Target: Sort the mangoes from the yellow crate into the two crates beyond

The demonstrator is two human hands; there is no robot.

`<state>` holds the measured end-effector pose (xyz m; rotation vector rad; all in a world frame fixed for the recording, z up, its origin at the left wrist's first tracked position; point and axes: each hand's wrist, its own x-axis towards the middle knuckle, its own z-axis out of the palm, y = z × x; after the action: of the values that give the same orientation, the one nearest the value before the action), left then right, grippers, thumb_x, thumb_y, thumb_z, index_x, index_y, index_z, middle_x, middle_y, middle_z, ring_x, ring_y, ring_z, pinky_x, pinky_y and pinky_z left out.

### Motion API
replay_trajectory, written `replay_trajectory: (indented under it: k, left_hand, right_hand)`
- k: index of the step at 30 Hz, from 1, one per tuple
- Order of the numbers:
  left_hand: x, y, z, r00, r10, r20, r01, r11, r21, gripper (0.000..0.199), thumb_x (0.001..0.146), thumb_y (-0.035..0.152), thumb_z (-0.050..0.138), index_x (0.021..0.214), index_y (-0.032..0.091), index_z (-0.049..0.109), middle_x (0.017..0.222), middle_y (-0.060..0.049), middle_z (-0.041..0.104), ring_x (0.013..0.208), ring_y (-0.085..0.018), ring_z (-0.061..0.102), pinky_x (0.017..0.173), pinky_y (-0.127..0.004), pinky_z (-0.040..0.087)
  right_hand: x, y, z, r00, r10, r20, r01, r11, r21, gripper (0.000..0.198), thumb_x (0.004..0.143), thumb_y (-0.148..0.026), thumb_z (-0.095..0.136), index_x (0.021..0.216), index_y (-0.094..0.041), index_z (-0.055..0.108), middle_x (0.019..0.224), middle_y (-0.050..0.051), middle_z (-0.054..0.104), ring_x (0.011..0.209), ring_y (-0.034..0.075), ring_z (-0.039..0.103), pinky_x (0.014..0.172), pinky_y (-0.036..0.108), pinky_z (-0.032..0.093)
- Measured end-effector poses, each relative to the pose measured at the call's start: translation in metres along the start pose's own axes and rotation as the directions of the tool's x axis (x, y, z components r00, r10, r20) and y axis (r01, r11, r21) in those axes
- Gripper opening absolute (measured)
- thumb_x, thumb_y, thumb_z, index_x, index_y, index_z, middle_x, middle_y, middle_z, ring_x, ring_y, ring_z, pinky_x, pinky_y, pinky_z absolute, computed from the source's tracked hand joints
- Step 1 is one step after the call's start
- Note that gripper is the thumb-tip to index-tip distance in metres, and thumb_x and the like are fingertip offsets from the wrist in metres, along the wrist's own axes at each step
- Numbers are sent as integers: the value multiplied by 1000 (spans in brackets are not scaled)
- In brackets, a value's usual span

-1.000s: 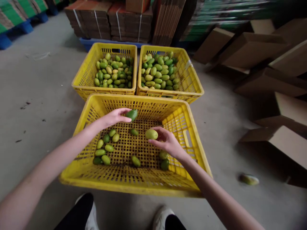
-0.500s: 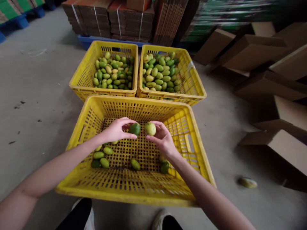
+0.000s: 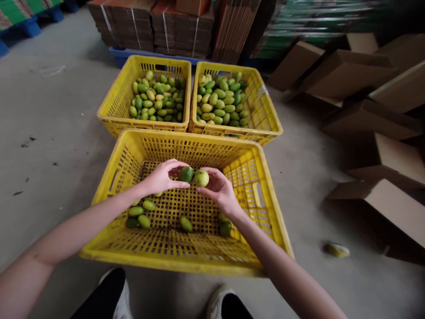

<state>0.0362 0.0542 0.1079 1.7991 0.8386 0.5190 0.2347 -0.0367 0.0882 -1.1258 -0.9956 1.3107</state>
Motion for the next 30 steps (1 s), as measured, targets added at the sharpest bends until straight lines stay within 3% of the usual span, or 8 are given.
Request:
replay_trajectory:
  k: [4, 6, 9, 14, 18, 24, 30]
  left_hand:
    - [-2, 6, -3, 1000, 17, 23, -17, 1000, -20, 51, 62, 35, 84, 107, 19, 68, 107, -6, 64, 95, -20, 65, 88, -34, 52]
    - [-2, 8, -5, 998, -31, 49, 34, 997, -64, 52, 61, 38, 85, 106, 18, 68, 105, -6, 67, 92, -20, 65, 87, -35, 53]
    - [-2, 8, -6, 980, -154, 125, 174, 969, -173, 57, 62, 58, 79, 98, 15, 69, 90, -6, 70, 83, -20, 65, 79, -34, 53]
    - [-2, 5, 5, 934, -263, 240, 339, 863, -375, 73, 59, 88, 57, 67, 15, 65, 70, -7, 68, 68, -18, 62, 70, -32, 53]
    - [-2, 2, 11, 900, -332, 284, 432, 768, -472, 73, 63, 88, 53, 67, 16, 64, 67, -7, 67, 61, -16, 60, 67, -31, 54]
    - [-1, 0, 11, 882, -376, 283, 467, 777, -422, 72, 73, 86, 45, 69, 17, 65, 68, -7, 67, 63, -16, 61, 68, -31, 54]
    - [-1, -6, 13, 898, -336, 285, 435, 779, -452, 69, 74, 83, 46, 72, 16, 65, 69, -6, 66, 62, -15, 60, 68, -30, 54]
  right_hand:
    - [-1, -2, 0, 999, 30, -19, -29, 999, 27, 57, 57, -29, 90, 106, -27, 61, 102, 2, 66, 91, 20, 65, 89, 38, 56]
    - [-1, -3, 0, 999, 45, -17, -44, 998, 35, 58, 56, -28, 91, 106, -27, 61, 101, 1, 67, 89, 19, 66, 89, 37, 56]
    - [-1, -3, -1, 996, 91, -2, -90, 992, 85, 56, 60, -35, 89, 107, -25, 60, 96, 1, 70, 83, 19, 69, 86, 39, 58]
    - [-2, -4, 0, 975, 180, 127, -203, 959, 199, 45, 68, -50, 83, 93, -20, 61, 81, 3, 72, 69, 19, 71, 74, 39, 60]
    - [-3, -6, 1, 964, 216, 155, -247, 943, 222, 43, 69, -50, 82, 89, -18, 61, 75, 3, 73, 66, 18, 71, 69, 34, 59]
    - [-3, -5, 1, 949, 268, 166, -301, 926, 228, 42, 71, -50, 80, 94, -19, 62, 72, 3, 73, 67, 20, 73, 67, 33, 59]
    - [-3, -4, 0, 950, 261, 169, -297, 923, 244, 41, 72, -43, 79, 102, -19, 62, 80, 3, 73, 70, 20, 72, 73, 36, 59]
